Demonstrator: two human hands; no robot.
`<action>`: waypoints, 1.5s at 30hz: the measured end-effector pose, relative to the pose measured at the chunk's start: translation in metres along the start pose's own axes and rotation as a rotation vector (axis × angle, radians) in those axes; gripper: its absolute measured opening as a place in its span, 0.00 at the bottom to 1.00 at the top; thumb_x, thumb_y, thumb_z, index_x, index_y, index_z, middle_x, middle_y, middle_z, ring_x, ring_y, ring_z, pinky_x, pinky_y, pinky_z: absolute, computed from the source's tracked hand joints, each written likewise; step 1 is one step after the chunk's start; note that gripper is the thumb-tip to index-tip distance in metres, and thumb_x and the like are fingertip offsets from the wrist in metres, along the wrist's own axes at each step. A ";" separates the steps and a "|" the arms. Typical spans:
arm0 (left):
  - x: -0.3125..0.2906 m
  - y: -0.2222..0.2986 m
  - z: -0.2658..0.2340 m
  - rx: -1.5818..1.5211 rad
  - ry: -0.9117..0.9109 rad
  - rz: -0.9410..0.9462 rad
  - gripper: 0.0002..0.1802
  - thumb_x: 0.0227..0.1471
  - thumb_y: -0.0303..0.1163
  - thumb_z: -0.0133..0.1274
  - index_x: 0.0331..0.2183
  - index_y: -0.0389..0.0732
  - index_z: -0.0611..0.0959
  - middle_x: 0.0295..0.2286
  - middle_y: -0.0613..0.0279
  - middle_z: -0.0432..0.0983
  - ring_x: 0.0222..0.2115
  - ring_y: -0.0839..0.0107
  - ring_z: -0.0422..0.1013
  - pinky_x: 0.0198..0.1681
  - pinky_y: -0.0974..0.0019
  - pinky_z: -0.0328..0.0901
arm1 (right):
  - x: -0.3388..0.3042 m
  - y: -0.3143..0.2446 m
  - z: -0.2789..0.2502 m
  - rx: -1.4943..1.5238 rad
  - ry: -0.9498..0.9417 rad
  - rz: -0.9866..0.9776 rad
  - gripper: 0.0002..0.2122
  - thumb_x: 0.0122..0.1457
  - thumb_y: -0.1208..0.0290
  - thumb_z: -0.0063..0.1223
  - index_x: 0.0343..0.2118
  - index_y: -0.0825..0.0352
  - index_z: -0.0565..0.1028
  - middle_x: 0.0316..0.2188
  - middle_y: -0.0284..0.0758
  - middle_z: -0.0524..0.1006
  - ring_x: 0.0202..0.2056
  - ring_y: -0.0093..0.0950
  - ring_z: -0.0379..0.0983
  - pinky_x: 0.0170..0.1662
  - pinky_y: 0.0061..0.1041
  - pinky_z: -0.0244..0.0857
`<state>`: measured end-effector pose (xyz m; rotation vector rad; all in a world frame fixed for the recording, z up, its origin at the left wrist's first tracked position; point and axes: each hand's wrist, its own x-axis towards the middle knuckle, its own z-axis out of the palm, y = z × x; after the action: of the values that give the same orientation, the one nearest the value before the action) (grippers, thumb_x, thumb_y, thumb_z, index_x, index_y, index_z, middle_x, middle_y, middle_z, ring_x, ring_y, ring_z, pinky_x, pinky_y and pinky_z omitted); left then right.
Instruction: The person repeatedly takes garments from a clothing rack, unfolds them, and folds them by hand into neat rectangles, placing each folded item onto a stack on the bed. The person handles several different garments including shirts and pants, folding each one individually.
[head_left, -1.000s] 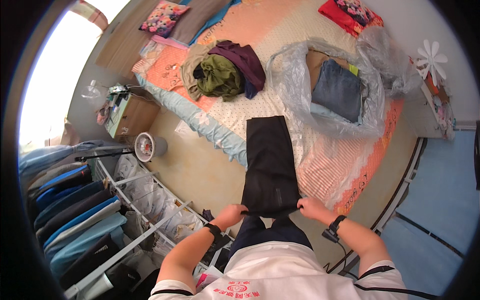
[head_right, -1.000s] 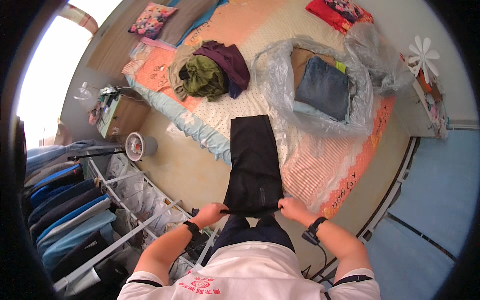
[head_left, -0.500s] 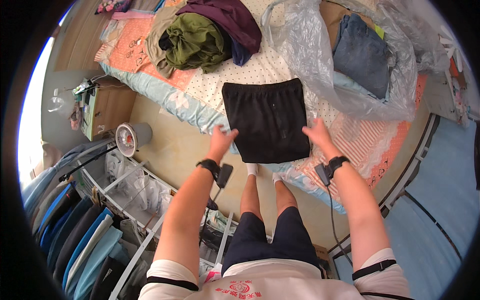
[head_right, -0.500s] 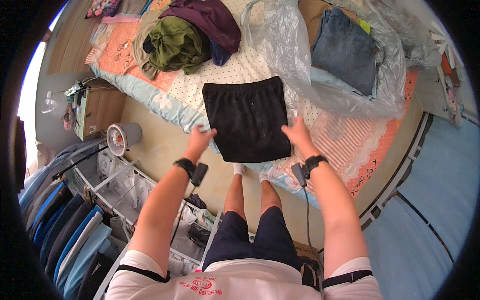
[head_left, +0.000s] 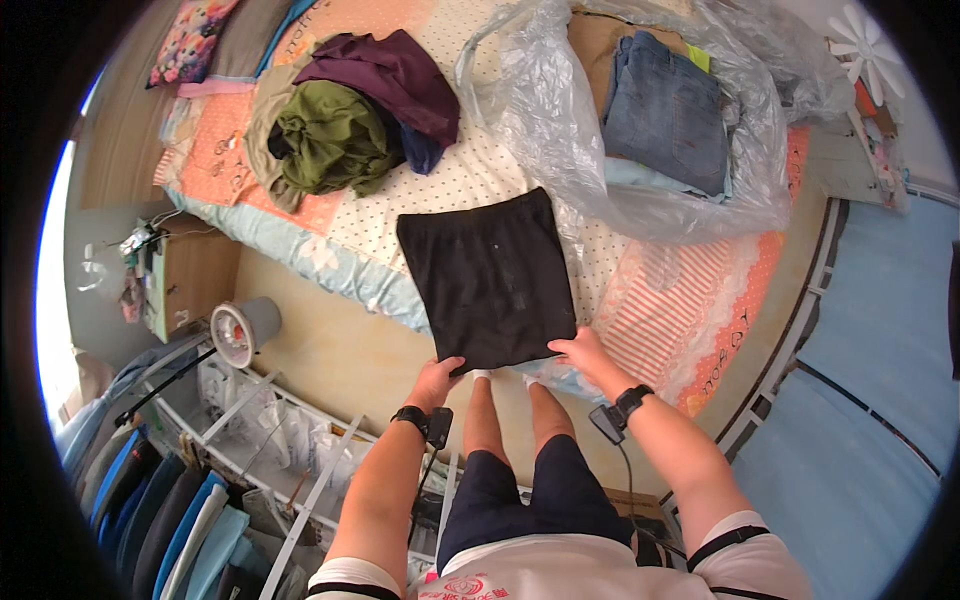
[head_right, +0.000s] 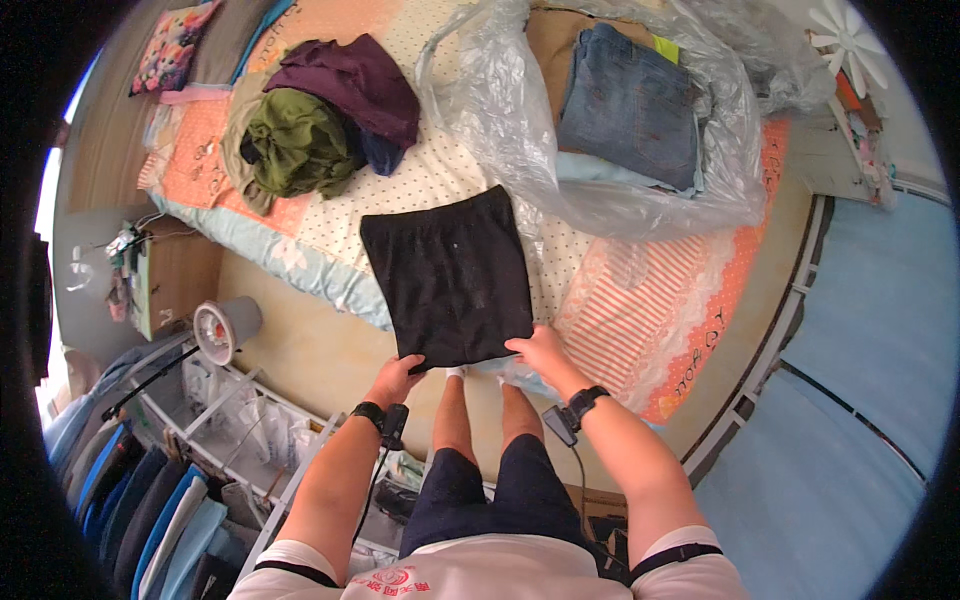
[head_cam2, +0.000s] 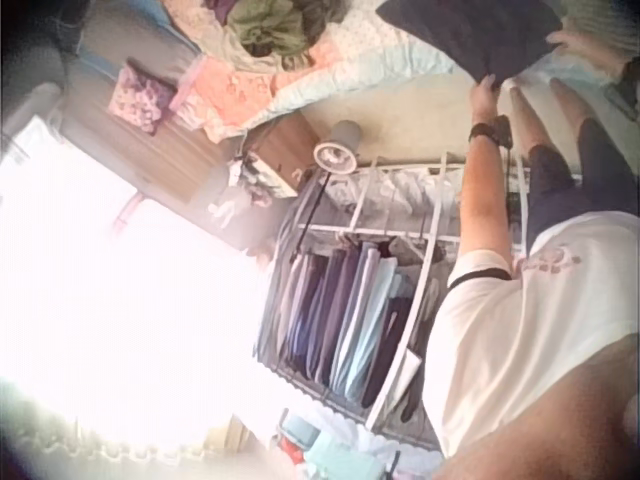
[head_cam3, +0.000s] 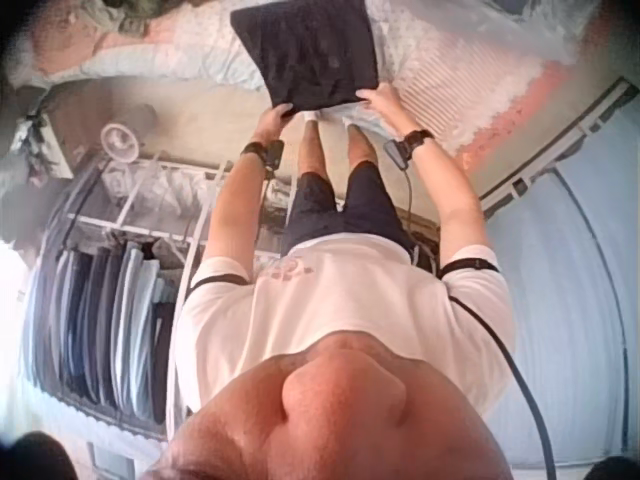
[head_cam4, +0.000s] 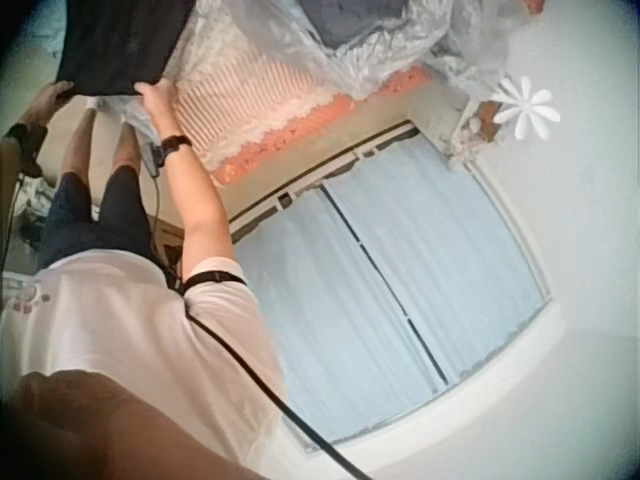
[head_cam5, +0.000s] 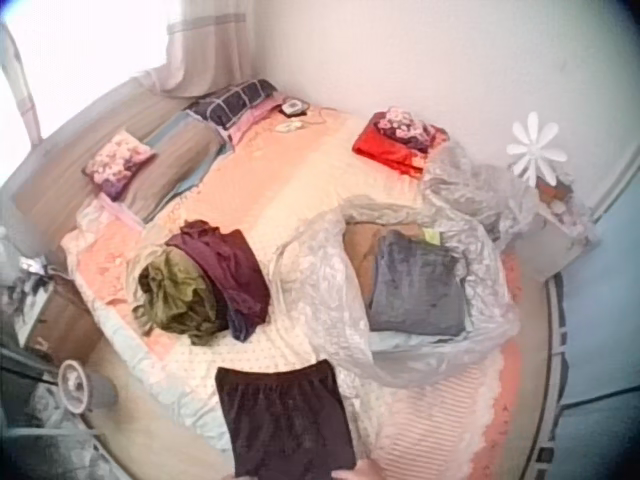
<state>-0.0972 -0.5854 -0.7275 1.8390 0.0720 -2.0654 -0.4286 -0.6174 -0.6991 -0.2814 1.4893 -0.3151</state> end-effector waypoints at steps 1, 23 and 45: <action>-0.017 0.006 -0.001 -0.007 -0.072 0.039 0.18 0.58 0.28 0.57 0.50 0.33 0.80 0.46 0.57 0.81 0.47 0.63 0.77 0.54 0.58 0.71 | -0.011 -0.008 0.000 0.025 -0.042 -0.016 0.16 0.57 0.75 0.63 0.47 0.73 0.78 0.42 0.37 0.82 0.39 0.28 0.80 0.40 0.30 0.77; -0.334 0.298 0.314 0.405 -0.629 0.534 0.17 0.66 0.32 0.51 0.48 0.28 0.79 0.43 0.47 0.83 0.42 0.57 0.82 0.49 0.57 0.76 | -0.303 -0.313 -0.175 0.499 -0.028 -0.596 0.11 0.62 0.72 0.51 0.43 0.73 0.77 0.41 0.44 0.83 0.40 0.41 0.84 0.43 0.35 0.77; -0.103 0.098 0.051 0.933 -0.120 0.046 0.14 0.61 0.39 0.53 0.38 0.38 0.86 0.33 0.60 0.82 0.30 0.69 0.78 0.35 0.62 0.74 | -0.104 -0.028 -0.248 -0.627 0.215 -0.201 0.11 0.52 0.63 0.60 0.24 0.66 0.84 0.20 0.37 0.82 0.23 0.27 0.79 0.31 0.31 0.72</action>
<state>-0.1076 -0.6665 -0.6005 2.1097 -1.1229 -2.3635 -0.6828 -0.6023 -0.6079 -0.9244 1.7508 -0.0261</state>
